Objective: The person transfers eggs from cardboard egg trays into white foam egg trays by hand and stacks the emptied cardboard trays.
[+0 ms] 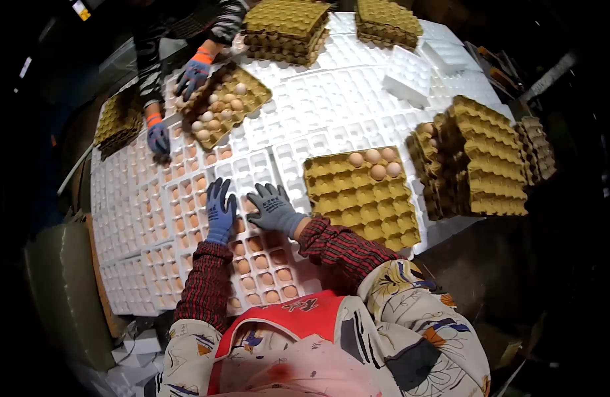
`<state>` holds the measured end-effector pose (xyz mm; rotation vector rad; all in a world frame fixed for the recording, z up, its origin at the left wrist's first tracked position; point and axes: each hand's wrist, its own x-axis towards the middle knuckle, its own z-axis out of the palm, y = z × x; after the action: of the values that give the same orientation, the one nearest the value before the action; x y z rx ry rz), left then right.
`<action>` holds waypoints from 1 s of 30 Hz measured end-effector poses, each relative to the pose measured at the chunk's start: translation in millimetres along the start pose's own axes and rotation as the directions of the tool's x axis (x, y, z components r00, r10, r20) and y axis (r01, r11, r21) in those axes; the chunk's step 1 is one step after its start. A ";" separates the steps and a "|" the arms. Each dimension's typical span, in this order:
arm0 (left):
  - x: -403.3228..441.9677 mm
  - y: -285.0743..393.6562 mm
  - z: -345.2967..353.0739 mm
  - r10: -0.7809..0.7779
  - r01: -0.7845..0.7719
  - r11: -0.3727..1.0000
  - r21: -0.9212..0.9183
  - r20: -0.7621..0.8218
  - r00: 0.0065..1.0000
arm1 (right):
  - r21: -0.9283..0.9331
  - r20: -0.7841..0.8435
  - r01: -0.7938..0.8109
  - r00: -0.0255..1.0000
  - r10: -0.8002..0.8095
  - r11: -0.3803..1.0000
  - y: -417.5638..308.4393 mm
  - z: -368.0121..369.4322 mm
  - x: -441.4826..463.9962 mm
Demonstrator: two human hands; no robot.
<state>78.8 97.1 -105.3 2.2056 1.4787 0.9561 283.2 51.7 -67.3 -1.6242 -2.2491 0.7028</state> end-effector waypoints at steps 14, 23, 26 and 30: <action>90.9 255.3 152.4 0.402 -0.483 0.866 0.128 0.396 0.826 | -0.020 -0.515 -0.636 0.668 0.538 0.771 213.0 -168.8 -155.5; 95.4 270.7 152.2 0.180 -0.090 0.851 -0.517 0.126 0.976 | 0.954 -0.278 0.278 0.669 0.689 0.114 214.3 -203.9 -180.6; 78.5 323.0 159.2 0.219 -0.235 0.971 -0.036 0.519 0.826 | 0.818 -0.121 -0.206 0.851 0.511 0.537 244.5 -213.0 -148.9; 64.5 319.9 193.5 0.161 -0.340 0.900 0.274 0.515 0.842 | -0.368 -0.280 -0.214 0.953 0.112 0.905 233.7 -198.3 -128.4</action>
<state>447.4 42.4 -34.0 2.6918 1.2042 0.1546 611.3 33.1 -17.9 -1.9747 -2.1778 0.0564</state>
